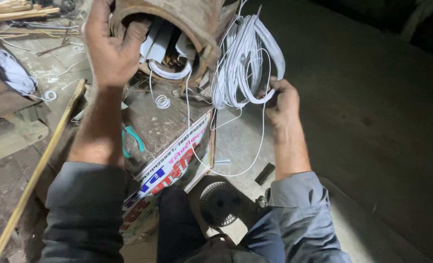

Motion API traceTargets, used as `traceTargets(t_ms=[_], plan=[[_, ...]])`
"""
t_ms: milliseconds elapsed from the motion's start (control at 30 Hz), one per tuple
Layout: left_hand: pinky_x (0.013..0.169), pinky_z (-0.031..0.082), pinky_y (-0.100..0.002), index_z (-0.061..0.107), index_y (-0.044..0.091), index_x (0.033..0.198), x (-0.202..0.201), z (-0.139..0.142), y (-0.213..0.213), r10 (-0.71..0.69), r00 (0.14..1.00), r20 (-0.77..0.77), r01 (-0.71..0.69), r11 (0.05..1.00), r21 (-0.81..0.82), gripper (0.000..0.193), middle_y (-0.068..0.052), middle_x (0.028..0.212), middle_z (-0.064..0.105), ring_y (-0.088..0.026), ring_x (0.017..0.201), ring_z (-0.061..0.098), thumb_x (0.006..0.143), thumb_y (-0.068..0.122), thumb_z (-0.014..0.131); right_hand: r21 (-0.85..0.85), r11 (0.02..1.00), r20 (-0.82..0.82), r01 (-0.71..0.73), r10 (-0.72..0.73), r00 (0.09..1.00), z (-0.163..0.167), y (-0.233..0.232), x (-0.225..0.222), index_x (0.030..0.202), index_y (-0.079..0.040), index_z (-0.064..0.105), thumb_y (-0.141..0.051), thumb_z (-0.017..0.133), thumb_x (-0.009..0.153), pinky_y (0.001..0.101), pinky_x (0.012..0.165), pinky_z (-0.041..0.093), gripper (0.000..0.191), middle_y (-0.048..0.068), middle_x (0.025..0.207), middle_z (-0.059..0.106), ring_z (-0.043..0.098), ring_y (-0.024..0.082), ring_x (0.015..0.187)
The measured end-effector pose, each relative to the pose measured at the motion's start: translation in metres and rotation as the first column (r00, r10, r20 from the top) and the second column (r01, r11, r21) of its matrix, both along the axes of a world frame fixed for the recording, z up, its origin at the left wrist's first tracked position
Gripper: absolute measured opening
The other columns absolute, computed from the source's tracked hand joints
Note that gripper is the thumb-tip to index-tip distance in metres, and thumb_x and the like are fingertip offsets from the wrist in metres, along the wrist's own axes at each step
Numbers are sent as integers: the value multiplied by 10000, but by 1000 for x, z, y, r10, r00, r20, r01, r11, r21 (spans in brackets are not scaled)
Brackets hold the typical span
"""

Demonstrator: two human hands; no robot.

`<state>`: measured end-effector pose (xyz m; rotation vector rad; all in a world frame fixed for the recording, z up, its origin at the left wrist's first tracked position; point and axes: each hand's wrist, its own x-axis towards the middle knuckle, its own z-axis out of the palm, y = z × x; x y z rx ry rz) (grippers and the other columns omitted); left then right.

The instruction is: The person threads white insulated wire into the slots of a motor stator housing mounted on a workbench, pressing the wire loops into place by hand. They cut wire with pliers, use a wooden stick to work the wire, and coil the loose wire into a bundle at the end.

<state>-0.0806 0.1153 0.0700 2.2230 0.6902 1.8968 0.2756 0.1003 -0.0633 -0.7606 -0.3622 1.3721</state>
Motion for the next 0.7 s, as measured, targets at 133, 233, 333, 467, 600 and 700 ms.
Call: traceTargets(t_ms=[133,233,333,467,600,700], plan=[[1028,542,-295,583,-1,1340,-5,-5,6,-43,999,29,44,998,-47,617,-74,1225,677,-150,1138,652,1038,494,793,229,973,-220,31,20,975,28,-10,15,978,-36,594,-94,529,901,313,497,419,115,46,669,510,486,182,549],[1062,546,-304,573,-9,1353,-7,-12,14,5,1000,18,-5,1000,5,646,-87,1239,679,-168,1180,655,1075,522,815,349,932,-180,98,-36,983,57,-6,22,1013,-42,602,-86,546,921,291,443,347,116,23,636,467,428,150,497],[1081,547,-318,528,-2,1397,-10,-17,21,61,998,5,-61,997,41,709,-99,1288,664,-183,1213,641,1051,549,810,424,898,-50,120,-109,993,92,1,19,1047,-61,601,-109,568,963,287,416,322,103,12,619,456,405,130,471],[1113,544,-336,460,13,1476,-12,-18,20,62,998,-16,-62,998,14,761,-127,1359,641,-212,1277,639,1060,549,804,592,804,264,-61,-122,957,143,-5,12,1151,-65,623,-111,540,987,299,452,371,189,10,651,464,409,122,496],[1109,510,-362,390,18,1509,-14,-10,-2,92,996,-14,-93,995,-22,737,-130,1277,686,-217,1245,670,1076,472,776,718,689,438,-101,-334,834,167,-45,-1,1251,-32,595,-106,563,1016,283,484,387,248,28,717,503,456,116,538],[1116,557,-371,412,36,1519,-12,-5,-38,24,992,122,-39,991,124,619,-151,1429,588,-231,1361,614,1109,358,746,822,565,450,-69,-572,686,149,-92,-26,1299,25,570,-127,588,1055,251,458,393,289,55,735,538,488,103,510]])
